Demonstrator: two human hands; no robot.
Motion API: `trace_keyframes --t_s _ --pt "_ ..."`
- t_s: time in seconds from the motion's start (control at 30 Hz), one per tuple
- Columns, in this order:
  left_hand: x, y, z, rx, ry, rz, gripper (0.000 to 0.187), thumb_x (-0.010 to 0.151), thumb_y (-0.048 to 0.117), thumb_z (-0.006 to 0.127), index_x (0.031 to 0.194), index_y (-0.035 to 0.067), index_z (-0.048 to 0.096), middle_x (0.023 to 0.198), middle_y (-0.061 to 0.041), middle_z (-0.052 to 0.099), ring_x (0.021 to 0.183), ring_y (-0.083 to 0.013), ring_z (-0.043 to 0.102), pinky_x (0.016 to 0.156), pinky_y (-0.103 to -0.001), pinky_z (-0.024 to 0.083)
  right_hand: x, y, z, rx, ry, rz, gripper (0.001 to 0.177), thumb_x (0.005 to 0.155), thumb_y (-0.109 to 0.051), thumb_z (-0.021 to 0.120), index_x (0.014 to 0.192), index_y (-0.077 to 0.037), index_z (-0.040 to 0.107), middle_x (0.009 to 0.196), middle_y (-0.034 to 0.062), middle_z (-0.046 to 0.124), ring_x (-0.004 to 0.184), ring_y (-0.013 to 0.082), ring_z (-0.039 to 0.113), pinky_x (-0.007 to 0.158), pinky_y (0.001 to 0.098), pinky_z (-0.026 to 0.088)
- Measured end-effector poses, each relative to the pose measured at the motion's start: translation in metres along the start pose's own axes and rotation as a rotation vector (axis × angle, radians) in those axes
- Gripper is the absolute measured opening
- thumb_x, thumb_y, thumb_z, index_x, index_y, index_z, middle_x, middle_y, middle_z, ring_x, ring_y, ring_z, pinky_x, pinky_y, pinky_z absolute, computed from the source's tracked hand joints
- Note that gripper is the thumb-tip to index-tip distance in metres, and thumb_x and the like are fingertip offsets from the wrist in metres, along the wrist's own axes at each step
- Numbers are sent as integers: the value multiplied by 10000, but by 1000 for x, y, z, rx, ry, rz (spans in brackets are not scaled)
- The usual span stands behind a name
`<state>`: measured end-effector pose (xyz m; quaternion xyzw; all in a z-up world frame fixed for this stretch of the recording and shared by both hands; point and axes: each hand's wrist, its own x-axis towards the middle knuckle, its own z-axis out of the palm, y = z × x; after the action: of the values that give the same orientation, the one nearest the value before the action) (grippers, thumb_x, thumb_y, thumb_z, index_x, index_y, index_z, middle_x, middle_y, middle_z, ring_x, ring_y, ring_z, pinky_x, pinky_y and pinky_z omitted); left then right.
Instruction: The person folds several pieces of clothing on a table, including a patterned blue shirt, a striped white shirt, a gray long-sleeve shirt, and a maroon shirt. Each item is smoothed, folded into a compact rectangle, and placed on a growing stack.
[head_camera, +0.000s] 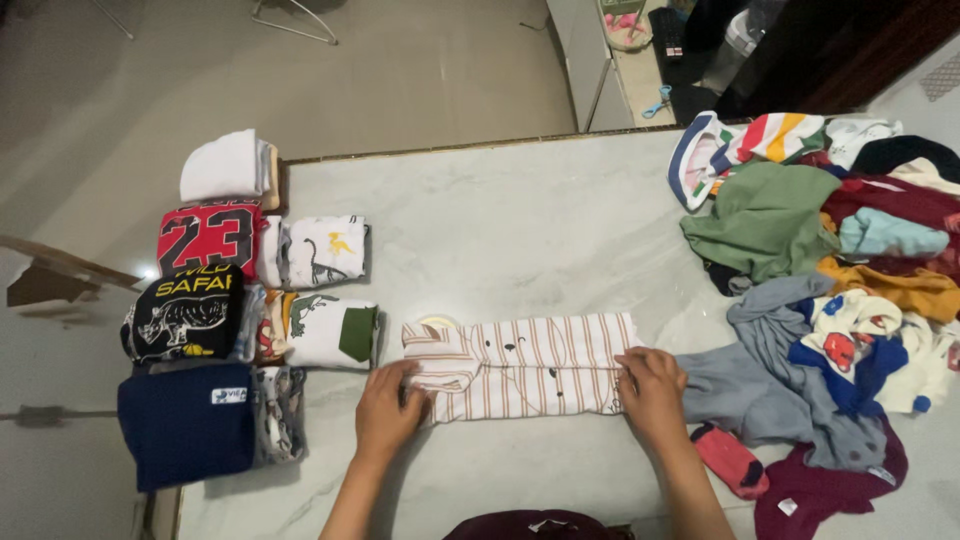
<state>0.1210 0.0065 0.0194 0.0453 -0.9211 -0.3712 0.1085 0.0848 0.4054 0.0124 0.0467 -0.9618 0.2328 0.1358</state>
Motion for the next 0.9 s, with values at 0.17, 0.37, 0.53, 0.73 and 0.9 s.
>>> trace_keyframes --t_s 0.17,0.37,0.53,0.73,0.9 --pt "3 19 26 45 31 205 481 962 288 606 1397 88 563 1427 -136 585 1379 -358 461 1132 -470 372 -6 -16 11 56 45 24 351 923 -239 664 1246 -102 689 1369 121 598 1354 343 467 1112 490 329" --pt "5 18 60 393 -159 261 683 948 506 530 1534 180 402 1637 -128 271 1535 -348 138 1188 -620 83 -6 -9 36 -102 -7 44 440 953 -286 616 1381 -185 630 1510 105 514 1427 371 382 1135 553 276" --pt "0 12 66 447 -174 257 713 936 533 514 1544 191 363 1642 -114 244 1530 -337 123 1171 -657 55 -15 5 44 -62 28 78 433 909 -278 658 1327 -166 635 1490 103 529 1428 361 393 1136 570 248" --pt "2 13 69 445 -131 276 723 930 524 519 1546 179 364 1647 -119 231 1539 -349 102 1167 -677 64 -13 17 47 108 181 25 308 845 -127 698 1153 -119 702 1455 148 543 1419 394 418 1183 528 282" --pt "2 17 65 460 -152 255 720 923 525 538 1540 189 381 1651 -107 243 1544 -333 108 1174 -680 73 -29 11 43 63 290 44 199 855 -108 695 1049 -128 730 1417 119 586 1427 359 452 1181 508 304"
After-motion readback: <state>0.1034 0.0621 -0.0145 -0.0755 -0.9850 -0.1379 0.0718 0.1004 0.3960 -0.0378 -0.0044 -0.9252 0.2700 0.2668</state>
